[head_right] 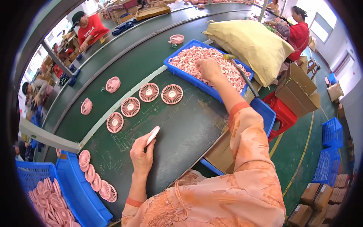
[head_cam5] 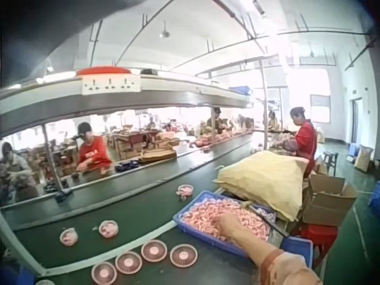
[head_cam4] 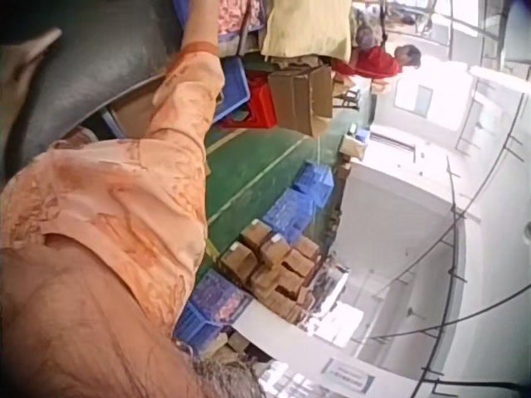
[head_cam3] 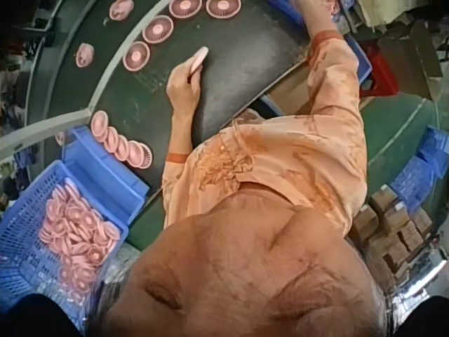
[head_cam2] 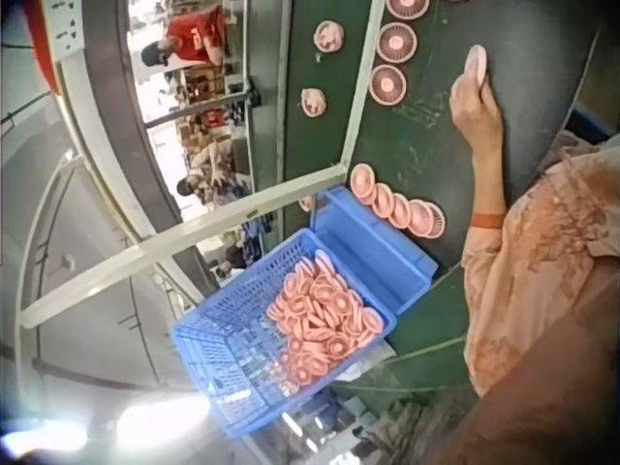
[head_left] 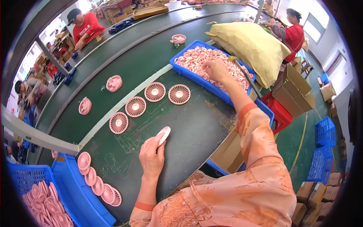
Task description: The person retrieves fan covers and small plastic components from bins, fits the components into the fan covers by hand, and taps them into place using a small mallet.
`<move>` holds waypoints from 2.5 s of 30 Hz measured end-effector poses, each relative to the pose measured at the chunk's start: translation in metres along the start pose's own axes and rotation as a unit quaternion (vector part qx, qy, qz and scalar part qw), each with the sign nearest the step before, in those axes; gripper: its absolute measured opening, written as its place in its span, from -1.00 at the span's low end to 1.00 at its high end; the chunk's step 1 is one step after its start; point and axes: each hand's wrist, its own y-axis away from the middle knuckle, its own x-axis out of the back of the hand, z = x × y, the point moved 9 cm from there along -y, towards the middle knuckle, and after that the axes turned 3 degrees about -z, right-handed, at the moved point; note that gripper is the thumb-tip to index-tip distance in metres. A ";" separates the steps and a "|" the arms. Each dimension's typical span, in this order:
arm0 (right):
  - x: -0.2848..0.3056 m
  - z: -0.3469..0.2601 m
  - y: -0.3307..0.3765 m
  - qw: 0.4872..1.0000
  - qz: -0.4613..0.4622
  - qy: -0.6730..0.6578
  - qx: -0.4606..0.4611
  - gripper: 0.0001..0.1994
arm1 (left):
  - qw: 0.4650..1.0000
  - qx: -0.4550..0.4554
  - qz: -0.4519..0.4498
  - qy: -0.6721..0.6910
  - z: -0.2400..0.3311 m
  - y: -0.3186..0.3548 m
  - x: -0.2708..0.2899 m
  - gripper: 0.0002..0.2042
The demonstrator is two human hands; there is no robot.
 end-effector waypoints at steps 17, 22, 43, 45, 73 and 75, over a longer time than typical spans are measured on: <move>0.029 -0.006 0.017 0.998 -0.022 -0.056 -0.009 -0.71 | 0.981 -0.048 -0.089 -0.165 -0.033 -0.039 -0.049 -0.44; 0.032 0.043 0.025 0.989 -0.015 -0.129 -0.070 -0.70 | 0.986 -0.025 0.045 -0.156 -0.034 -0.013 0.022 -0.55; -0.031 -0.330 0.212 0.505 -0.330 -0.790 -0.110 -0.69 | 0.946 0.278 0.164 -0.017 -0.141 0.073 0.184 -0.74; -0.031 -0.335 0.216 0.490 -0.349 -0.791 -0.113 -0.66 | 0.910 0.316 0.151 0.222 -0.121 0.086 0.140 -0.80; 0.024 -0.368 0.214 0.858 -0.119 -0.476 0.150 -0.80 | 0.747 0.353 0.168 0.537 -0.069 0.146 0.040 -0.72; 0.020 -0.368 0.214 0.870 -0.144 -0.451 0.136 -0.81 | 0.760 0.345 0.162 0.527 -0.066 0.145 0.040 -0.71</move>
